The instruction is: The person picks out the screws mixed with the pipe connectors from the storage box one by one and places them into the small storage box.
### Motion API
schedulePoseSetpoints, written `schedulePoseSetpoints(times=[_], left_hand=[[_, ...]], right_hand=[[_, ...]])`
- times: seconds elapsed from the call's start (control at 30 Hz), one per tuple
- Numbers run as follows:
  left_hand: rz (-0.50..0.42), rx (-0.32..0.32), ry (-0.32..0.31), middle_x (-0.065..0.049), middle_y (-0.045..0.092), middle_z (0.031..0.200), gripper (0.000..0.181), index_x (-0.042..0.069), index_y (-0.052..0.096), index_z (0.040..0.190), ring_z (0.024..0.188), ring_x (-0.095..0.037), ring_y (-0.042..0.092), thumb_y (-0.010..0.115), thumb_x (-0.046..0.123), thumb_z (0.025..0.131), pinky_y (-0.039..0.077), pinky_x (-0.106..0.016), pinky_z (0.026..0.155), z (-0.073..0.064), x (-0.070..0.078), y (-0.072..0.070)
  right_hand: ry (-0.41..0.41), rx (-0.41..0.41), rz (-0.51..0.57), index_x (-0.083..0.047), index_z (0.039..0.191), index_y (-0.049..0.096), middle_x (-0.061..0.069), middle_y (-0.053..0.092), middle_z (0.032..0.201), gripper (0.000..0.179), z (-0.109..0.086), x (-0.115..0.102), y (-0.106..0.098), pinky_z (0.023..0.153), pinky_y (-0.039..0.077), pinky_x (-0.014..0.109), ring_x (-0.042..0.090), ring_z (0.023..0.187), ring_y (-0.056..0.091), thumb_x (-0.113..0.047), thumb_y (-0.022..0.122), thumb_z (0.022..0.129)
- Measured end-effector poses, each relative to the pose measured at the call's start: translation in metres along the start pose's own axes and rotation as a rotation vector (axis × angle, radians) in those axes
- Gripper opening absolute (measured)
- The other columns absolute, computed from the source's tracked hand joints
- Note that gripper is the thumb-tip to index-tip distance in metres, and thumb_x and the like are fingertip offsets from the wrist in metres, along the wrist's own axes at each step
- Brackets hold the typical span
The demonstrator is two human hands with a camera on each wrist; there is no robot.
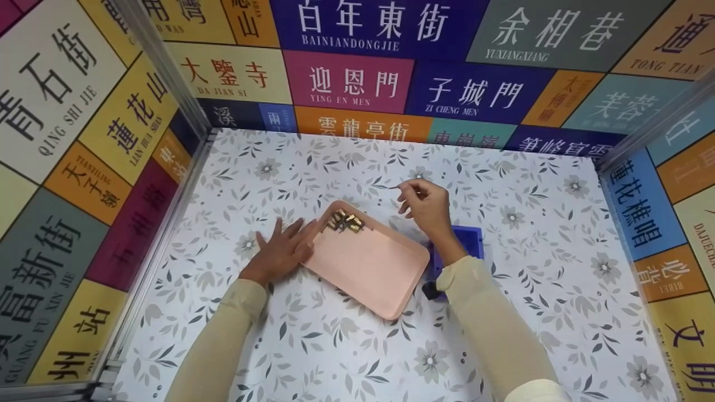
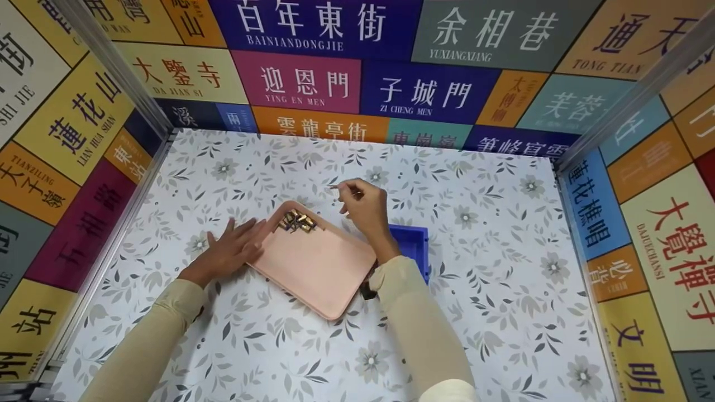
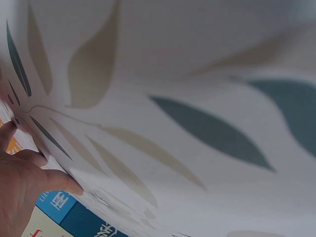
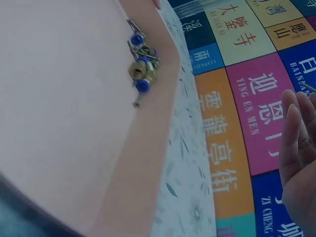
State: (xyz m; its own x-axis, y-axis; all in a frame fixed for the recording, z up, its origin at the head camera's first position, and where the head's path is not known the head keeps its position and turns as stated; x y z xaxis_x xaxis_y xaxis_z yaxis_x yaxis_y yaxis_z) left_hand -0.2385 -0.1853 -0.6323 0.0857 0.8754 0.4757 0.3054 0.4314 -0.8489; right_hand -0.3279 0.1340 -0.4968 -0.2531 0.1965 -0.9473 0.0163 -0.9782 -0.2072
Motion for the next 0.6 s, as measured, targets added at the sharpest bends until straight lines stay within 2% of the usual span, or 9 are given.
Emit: schedulePoseSetpoints(times=[0.03,0.2,0.27,0.4,0.6], left_hand=[[-0.003,0.003,0.003,0.005,0.019,0.172,0.058,0.052,0.014,0.16,0.156,-0.049,-0.004,0.031,0.062,0.106,-0.007,-0.085,0.109,0.0,0.0,0.0],[-0.006,-0.003,0.006,0.004,0.019,0.172,0.057,0.053,0.012,0.159,0.156,-0.05,-0.004,0.03,0.063,0.106,-0.007,-0.085,0.109,0.0,0.001,0.0],[-0.007,-0.007,0.005,0.004,0.018,0.172,0.057,0.054,0.012,0.159,0.156,-0.05,-0.005,0.029,0.064,0.105,-0.008,-0.085,0.108,0.001,0.0,0.002],[-0.005,-0.007,-0.001,0.004,0.017,0.172,0.058,0.053,0.012,0.16,0.156,-0.049,-0.006,0.028,0.064,0.105,-0.01,-0.085,0.108,0.002,-0.002,0.004],[-0.013,-0.015,-0.018,0.006,0.017,0.172,0.059,0.053,0.013,0.16,0.157,-0.047,-0.007,0.029,0.065,0.105,-0.011,-0.084,0.108,0.003,-0.004,0.004]], right_hand=[[0.001,0.004,-0.001,0.006,0.101,0.075,0.027,0.071,0.079,0.023,-0.001,-0.005,-0.005,0.047,0.057,0.041,0.038,0.058,0.069,-0.014,0.064,0.101],[0.006,0.02,-0.002,0.009,0.102,0.074,0.024,0.071,0.078,0.024,-0.007,-0.022,-0.029,0.047,0.057,0.031,0.025,0.055,0.069,-0.012,0.063,0.101],[-0.004,0.033,-0.005,0.01,0.101,0.074,0.025,0.071,0.077,0.023,-0.009,-0.022,-0.039,0.046,0.056,0.029,0.025,0.054,0.069,-0.011,0.063,0.1],[-0.021,0.069,-0.017,0.007,0.099,0.074,0.029,0.069,0.079,0.021,-0.011,-0.008,-0.06,0.046,0.056,0.029,0.027,0.054,0.069,-0.011,0.063,0.101],[-0.015,0.113,0.0,-0.002,0.097,0.077,0.022,0.07,0.077,0.023,-0.021,0.018,-0.091,0.046,0.055,0.027,0.016,0.053,0.068,-0.022,0.066,0.101]])
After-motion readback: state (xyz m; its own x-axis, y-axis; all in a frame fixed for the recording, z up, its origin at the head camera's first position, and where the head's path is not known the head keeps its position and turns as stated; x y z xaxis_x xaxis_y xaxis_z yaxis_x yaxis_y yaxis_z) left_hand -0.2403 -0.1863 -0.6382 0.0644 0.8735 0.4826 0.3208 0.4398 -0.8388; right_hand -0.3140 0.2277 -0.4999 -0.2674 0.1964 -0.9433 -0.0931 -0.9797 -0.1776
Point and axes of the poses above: each hand's wrist, its own z-axis towards the middle knuckle, its own y-axis out of the palm, x = y × z, the point moved 10 cm from there along z, towards the middle knuckle
